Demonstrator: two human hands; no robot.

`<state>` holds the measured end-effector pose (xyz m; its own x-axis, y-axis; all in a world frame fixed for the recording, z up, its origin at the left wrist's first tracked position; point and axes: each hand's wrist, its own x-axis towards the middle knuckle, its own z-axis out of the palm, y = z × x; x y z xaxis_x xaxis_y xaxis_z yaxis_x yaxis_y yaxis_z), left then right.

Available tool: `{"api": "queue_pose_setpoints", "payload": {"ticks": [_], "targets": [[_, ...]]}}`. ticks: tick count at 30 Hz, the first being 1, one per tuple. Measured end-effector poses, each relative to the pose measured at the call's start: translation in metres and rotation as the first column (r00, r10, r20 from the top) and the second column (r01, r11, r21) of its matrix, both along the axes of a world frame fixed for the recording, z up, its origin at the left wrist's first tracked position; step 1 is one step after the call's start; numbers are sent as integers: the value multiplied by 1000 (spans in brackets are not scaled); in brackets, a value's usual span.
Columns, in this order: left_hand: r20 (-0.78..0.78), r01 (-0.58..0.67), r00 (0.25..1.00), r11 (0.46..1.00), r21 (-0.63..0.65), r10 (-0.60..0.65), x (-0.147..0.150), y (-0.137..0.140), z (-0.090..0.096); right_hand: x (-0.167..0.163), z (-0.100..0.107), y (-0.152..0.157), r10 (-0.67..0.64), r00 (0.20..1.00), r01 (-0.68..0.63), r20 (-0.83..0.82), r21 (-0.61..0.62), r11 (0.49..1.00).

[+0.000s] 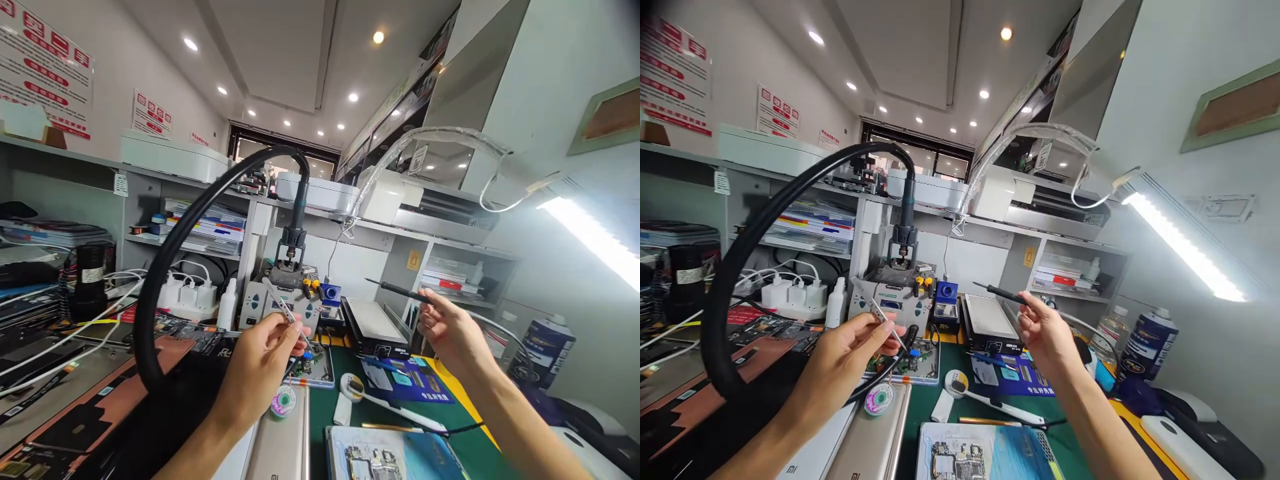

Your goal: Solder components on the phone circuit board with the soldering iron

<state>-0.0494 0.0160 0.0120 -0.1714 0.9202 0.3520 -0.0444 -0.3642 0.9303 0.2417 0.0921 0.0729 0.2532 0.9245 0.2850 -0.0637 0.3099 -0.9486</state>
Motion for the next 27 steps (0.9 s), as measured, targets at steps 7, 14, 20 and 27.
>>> {"api": "queue_pose_setpoints", "payload": {"ticks": [7,14,20,27], "targets": [[-50,-24,999,996,-80,20,6,0,-7,30,-11,-18,126,933,-155,-336,-60,986],[-115,-50,993,989,-136,34,13,-2,-12,36,-41,-25,212,921,-276,-327,-160,948],[-319,-17,947,992,-129,-25,16,-6,-21,33,-76,-18,194,955,-232,-224,-155,960],[-502,50,860,994,-99,-93,29,-8,-27,38,-94,-14,-121,992,121,-21,-32,992]]}}
